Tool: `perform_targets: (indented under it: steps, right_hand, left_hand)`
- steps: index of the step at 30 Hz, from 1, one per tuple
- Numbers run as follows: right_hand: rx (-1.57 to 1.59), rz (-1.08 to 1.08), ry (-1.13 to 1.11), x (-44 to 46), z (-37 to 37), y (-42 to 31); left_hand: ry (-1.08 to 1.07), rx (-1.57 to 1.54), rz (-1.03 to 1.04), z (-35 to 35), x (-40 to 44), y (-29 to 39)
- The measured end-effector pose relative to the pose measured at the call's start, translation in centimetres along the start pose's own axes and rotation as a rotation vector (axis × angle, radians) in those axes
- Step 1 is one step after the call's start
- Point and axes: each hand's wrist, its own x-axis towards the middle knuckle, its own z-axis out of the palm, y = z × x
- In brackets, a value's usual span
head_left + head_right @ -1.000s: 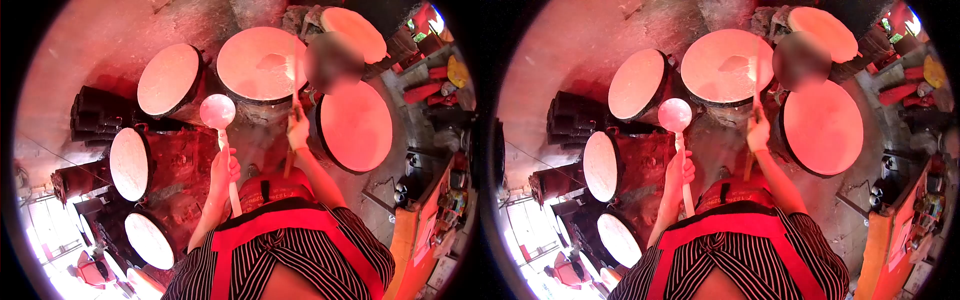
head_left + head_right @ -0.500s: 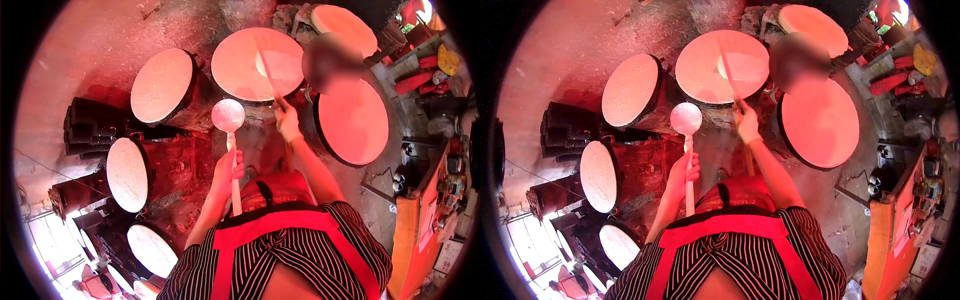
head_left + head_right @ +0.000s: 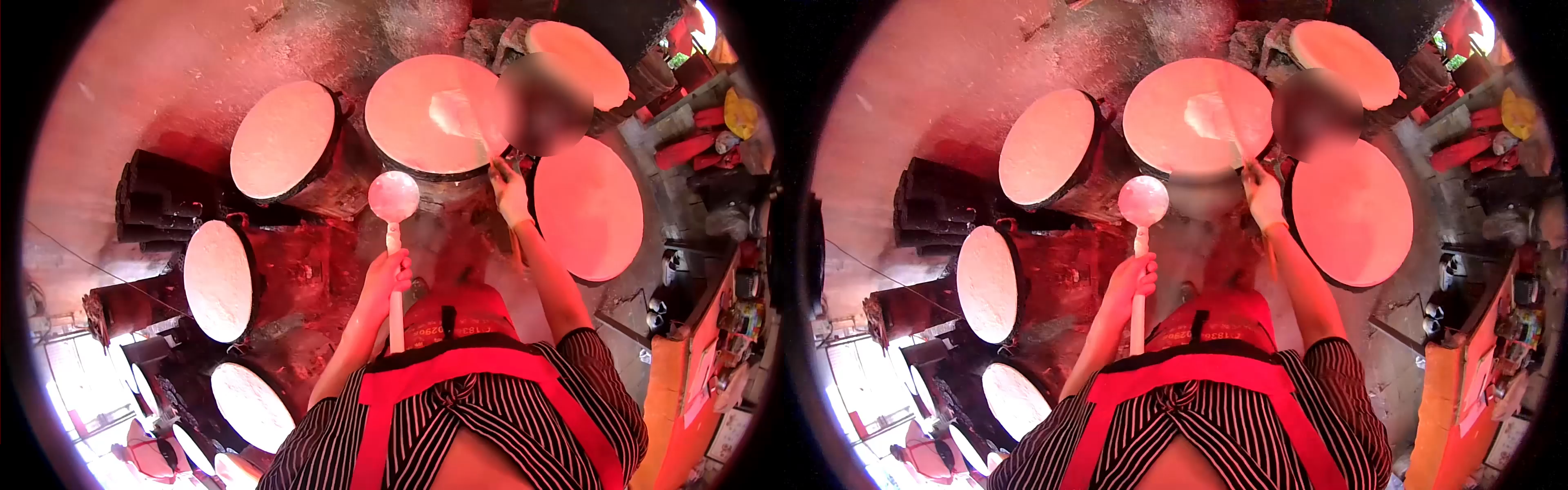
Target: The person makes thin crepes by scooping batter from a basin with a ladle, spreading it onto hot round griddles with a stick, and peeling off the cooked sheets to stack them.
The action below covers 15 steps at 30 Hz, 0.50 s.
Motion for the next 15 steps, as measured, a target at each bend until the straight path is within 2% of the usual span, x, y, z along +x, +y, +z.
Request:
perform_targets:
  steps: [1,3,5,7,9,11,12,14,15]
  right_hand:
    - [0.042,0.023,-0.145,-1.2,-0.5,0.1]
    - [0.034,0.025,-0.231,-5.2,-1.3,-2.0]
    - [0.027,0.178,-0.283,-8.4,-2.8,-1.0]
    - [0.150,0.111,-0.133,-10.6,-2.9,0.5]
    - [0.262,0.101,-0.008,-11.2,-2.0,1.4]
    - [0.358,0.134,0.093,-11.1,0.4,1.3]
    - [0.499,0.168,0.028,-10.9,1.8,1.9]
    - [0.618,0.451,-0.124,-11.3,3.5,1.8]
    - [0.733,0.573,-0.252,-11.4,2.9,-1.1]
  left_hand:
    - [0.004,0.039,0.021,0.2,0.6,0.4]
    - [0.003,0.109,0.068,0.3,2.6,1.6]
    - [-0.008,0.170,0.121,0.4,6.0,3.2]
    - [0.006,0.273,0.185,1.4,10.0,5.2]
    - [-0.087,0.387,0.285,1.2,15.6,5.9]
    - [-0.024,0.376,0.257,2.7,19.6,5.8]
    - [-0.017,0.354,0.251,4.2,19.9,5.3]
    - [-0.002,0.317,0.234,6.5,19.7,4.4]
    - [-0.186,0.041,-0.014,5.7,19.4,5.5]
